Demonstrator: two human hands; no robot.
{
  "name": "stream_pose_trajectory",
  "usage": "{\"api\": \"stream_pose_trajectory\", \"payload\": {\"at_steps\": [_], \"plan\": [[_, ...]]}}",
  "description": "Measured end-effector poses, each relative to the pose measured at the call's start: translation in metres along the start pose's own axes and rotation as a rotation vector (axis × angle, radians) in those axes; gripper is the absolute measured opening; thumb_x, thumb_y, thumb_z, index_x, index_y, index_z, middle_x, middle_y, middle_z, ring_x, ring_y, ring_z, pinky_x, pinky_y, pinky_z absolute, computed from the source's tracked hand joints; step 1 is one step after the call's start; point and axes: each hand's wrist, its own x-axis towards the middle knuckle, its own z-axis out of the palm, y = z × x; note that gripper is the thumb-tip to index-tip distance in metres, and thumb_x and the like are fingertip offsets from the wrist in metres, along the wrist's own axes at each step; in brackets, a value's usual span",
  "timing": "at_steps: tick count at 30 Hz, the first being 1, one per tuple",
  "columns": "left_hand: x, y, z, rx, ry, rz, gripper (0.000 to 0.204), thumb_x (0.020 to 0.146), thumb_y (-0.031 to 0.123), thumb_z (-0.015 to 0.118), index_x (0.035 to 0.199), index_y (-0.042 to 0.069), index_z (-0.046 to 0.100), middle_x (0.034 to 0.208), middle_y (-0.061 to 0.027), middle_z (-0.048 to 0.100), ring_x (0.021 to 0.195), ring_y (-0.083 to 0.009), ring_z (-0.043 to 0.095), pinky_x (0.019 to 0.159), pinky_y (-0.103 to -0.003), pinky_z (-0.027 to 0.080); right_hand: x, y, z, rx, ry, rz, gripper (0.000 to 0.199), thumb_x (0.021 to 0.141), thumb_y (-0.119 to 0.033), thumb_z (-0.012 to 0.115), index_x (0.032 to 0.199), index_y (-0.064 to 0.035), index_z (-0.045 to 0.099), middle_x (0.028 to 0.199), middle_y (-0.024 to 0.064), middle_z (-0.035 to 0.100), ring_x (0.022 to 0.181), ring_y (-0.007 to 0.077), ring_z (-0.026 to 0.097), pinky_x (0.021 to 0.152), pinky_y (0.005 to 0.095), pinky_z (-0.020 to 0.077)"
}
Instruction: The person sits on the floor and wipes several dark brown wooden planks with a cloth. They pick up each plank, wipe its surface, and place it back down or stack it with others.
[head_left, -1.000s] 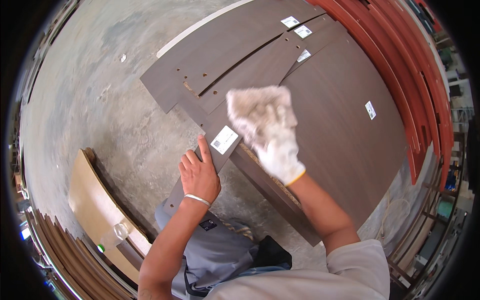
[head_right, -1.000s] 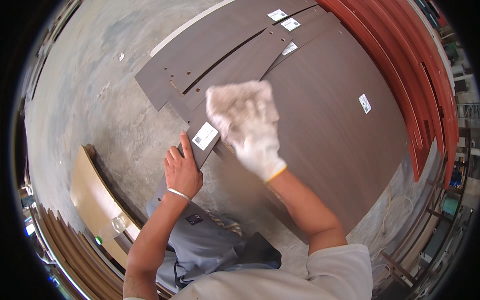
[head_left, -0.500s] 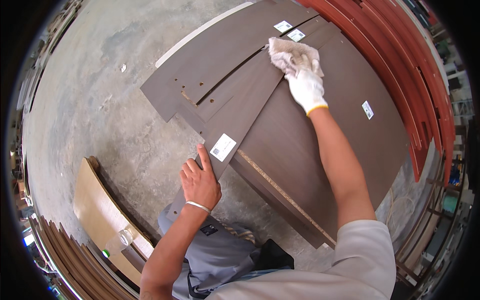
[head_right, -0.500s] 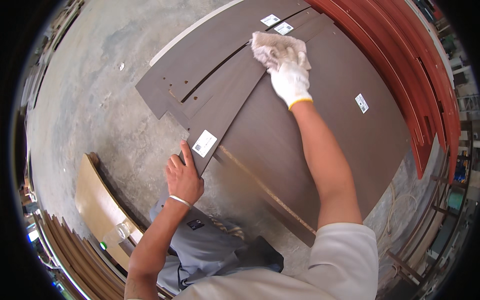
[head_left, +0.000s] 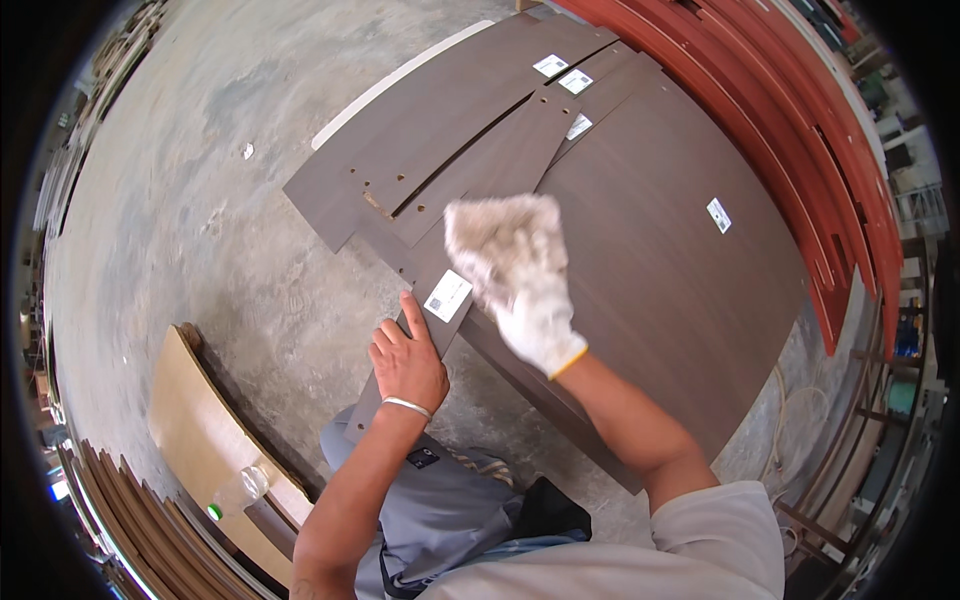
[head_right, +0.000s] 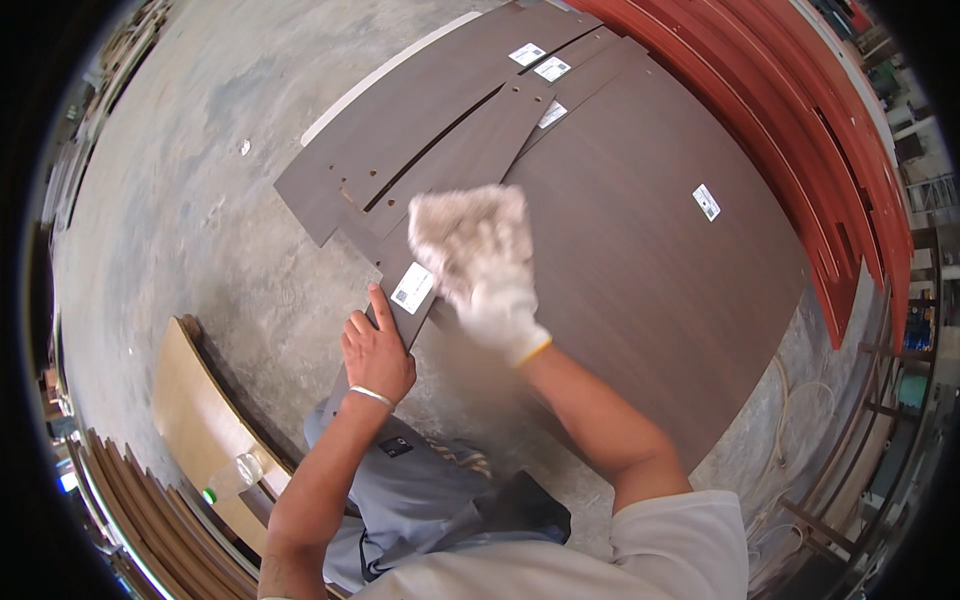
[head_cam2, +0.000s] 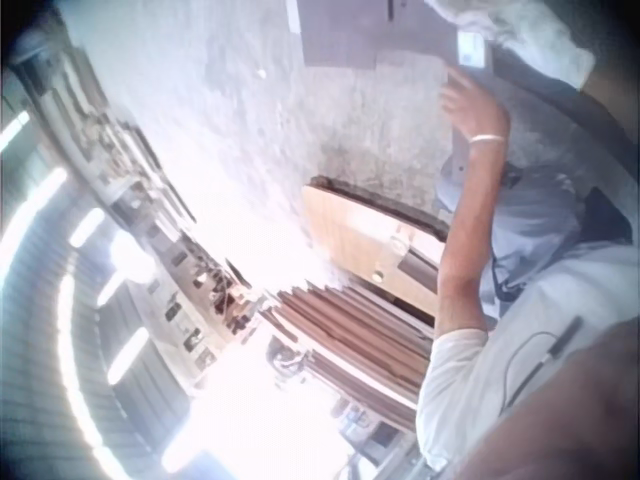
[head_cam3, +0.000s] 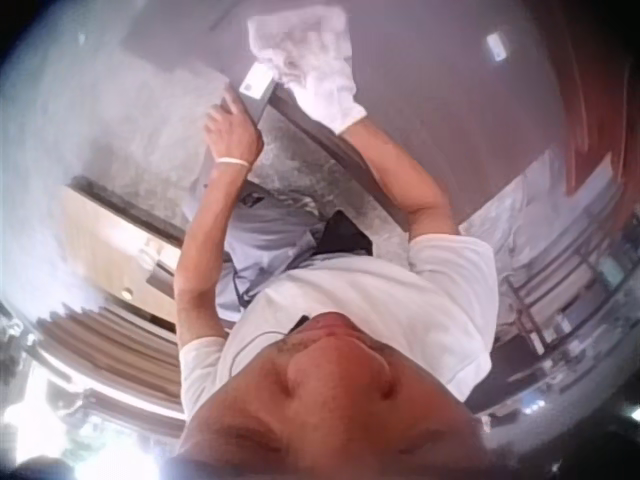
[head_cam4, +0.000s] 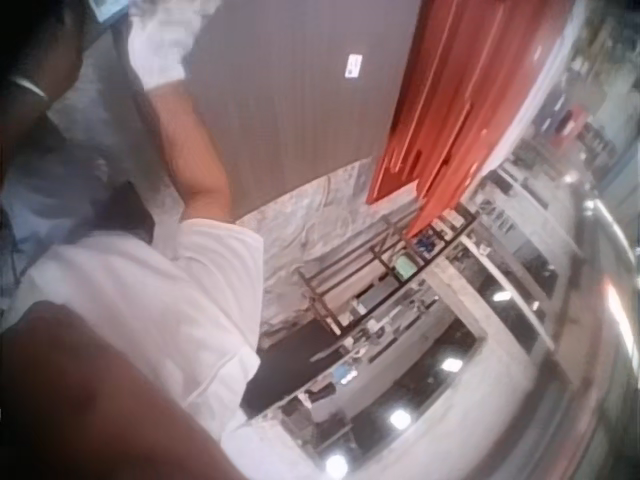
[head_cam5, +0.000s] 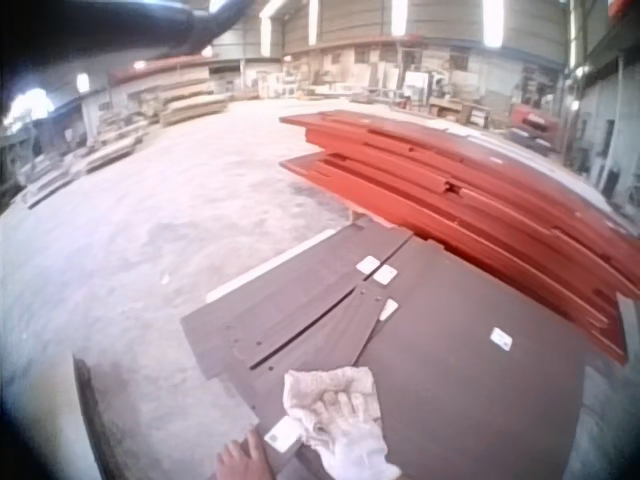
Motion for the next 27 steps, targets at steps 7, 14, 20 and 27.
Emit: {"api": "stream_pose_trajectory", "payload": {"at_steps": [7,14,20,27], "plan": [[-0.002,-0.007,0.001,0.033,0.006,0.012,0.1,0.077,0.013,0.073,0.159,-0.006,0.018,0.112,-0.0244,0.05,0.098,-0.0365,0.052,0.084,-0.043,0.044,-0.018,-0.039,-0.027,0.088,-0.183,-0.019,0.057,0.085,-0.019,0.076,0.139,-0.0159,0.062,0.145,0.014,0.058,0.142,0.0438,0.043,0.117,0.0513,0.0387],[-0.002,-0.009,0.0,0.031,0.025,0.027,0.098,0.078,0.012,0.072,0.158,-0.007,0.018,0.109,-0.0244,0.05,0.096,-0.0354,0.052,0.084,-0.043,0.044,0.117,0.099,-0.017,-0.001,0.085,0.385,0.054,0.093,-0.031,0.068,0.143,-0.0168,0.056,0.146,0.0176,0.054,0.136,0.0402,0.048,0.111,0.0485,0.044],[0.001,-0.001,0.006,0.014,0.021,0.005,0.102,0.074,0.009,0.07,0.159,-0.007,0.016,0.11,-0.0254,0.049,0.098,-0.0391,0.053,0.087,-0.046,0.045,0.138,0.138,-0.004,-0.079,0.173,0.447,0.062,0.093,-0.033,0.068,0.147,-0.0083,0.05,0.142,0.0315,0.049,0.127,0.0457,0.054,0.107,0.0506,0.0472],[-0.003,-0.005,0.003,0.052,-0.003,-0.014,0.094,0.081,0.018,0.071,0.158,-0.005,0.022,0.112,-0.0235,0.051,0.099,-0.0352,0.053,0.087,-0.043,0.043,-0.022,-0.04,-0.005,0.2,0.186,0.02,0.033,0.09,-0.023,0.071,0.123,-0.0163,0.071,0.124,0.0147,0.065,0.122,0.0373,0.059,0.114,0.0502,0.039]]}}
